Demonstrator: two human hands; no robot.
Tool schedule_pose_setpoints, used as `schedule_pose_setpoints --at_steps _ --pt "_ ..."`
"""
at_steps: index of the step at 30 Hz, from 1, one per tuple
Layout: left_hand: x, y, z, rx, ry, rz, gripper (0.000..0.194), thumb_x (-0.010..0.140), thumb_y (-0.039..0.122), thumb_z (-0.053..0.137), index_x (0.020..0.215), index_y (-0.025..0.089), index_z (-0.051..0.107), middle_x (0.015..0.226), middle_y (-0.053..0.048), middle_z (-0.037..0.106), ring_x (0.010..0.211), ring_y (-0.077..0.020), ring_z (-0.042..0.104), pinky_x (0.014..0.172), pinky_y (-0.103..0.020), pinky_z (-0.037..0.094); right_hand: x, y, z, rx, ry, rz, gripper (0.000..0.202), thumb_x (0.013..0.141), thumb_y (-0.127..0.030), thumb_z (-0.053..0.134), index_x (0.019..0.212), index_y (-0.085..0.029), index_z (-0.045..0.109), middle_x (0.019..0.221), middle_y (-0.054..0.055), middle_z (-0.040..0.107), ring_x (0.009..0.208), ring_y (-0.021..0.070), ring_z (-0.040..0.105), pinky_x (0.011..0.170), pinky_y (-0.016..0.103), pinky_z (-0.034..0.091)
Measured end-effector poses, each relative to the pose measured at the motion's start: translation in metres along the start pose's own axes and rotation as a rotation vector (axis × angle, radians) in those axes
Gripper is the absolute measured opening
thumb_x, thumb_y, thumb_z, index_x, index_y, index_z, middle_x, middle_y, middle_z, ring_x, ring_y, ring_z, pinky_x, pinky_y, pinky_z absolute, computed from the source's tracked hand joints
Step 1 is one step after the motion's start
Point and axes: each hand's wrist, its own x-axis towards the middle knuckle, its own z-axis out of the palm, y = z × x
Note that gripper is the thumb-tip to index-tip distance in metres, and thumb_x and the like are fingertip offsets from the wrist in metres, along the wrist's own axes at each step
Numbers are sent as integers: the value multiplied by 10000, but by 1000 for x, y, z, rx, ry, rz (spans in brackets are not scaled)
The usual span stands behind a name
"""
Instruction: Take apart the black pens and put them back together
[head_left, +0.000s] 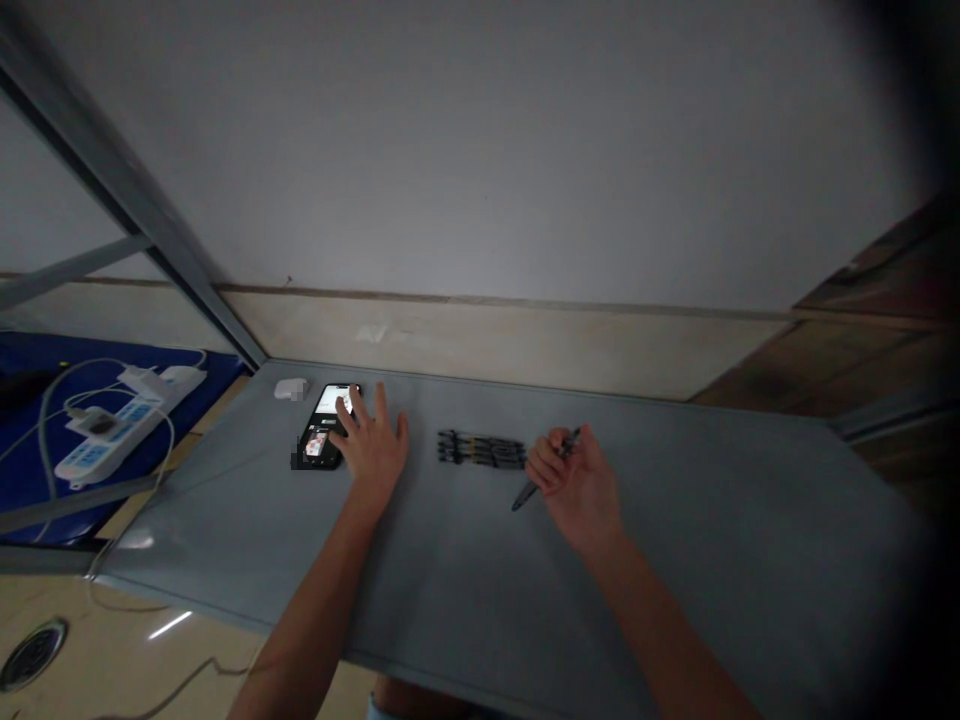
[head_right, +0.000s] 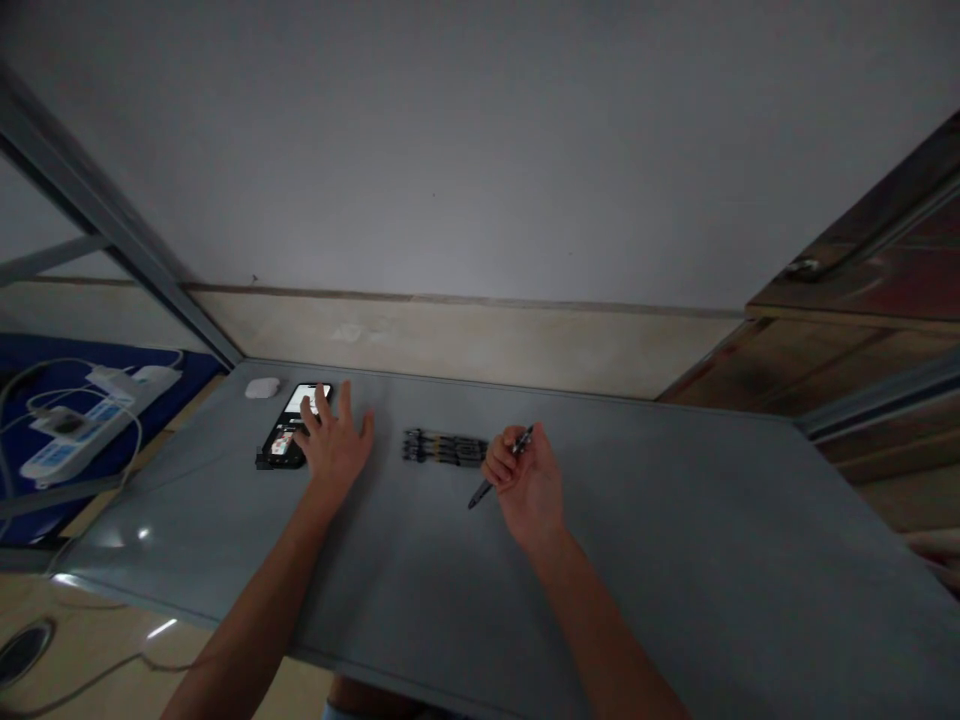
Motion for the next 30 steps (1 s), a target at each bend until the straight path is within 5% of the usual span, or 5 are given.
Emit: schedule_pose_setpoints --at_steps 6,19,30 --pt "3 0 12 -14 -52 73 581 946 457 387 1492 271 316 1574 -157 216 1421 -388 192 1033 -678 273 1 -3 -5 -68 -10 -19 425 949 -578 294 733 -248 451 619 -50 166 489 142 190 483 325 220" --pt "9 -5 28 -19 3 107 575 933 436 441 1469 238 372 1538 -171 293 1397 -369 259 1091 -610 224 3 -3 -9 373 -92 90 347 925 -477 459 739 -195 539 569 -51 245 471 112 265 444 242 315" --pt "3 8 3 12 -61 41 520 962 490 321 1370 212 484 1390 -207 417 1056 -315 573 811 -405 491 2 -2 -10 431 -85 124 329 933 -456 460 741 -197 527 563 -55 242 458 111 281 427 238 330"
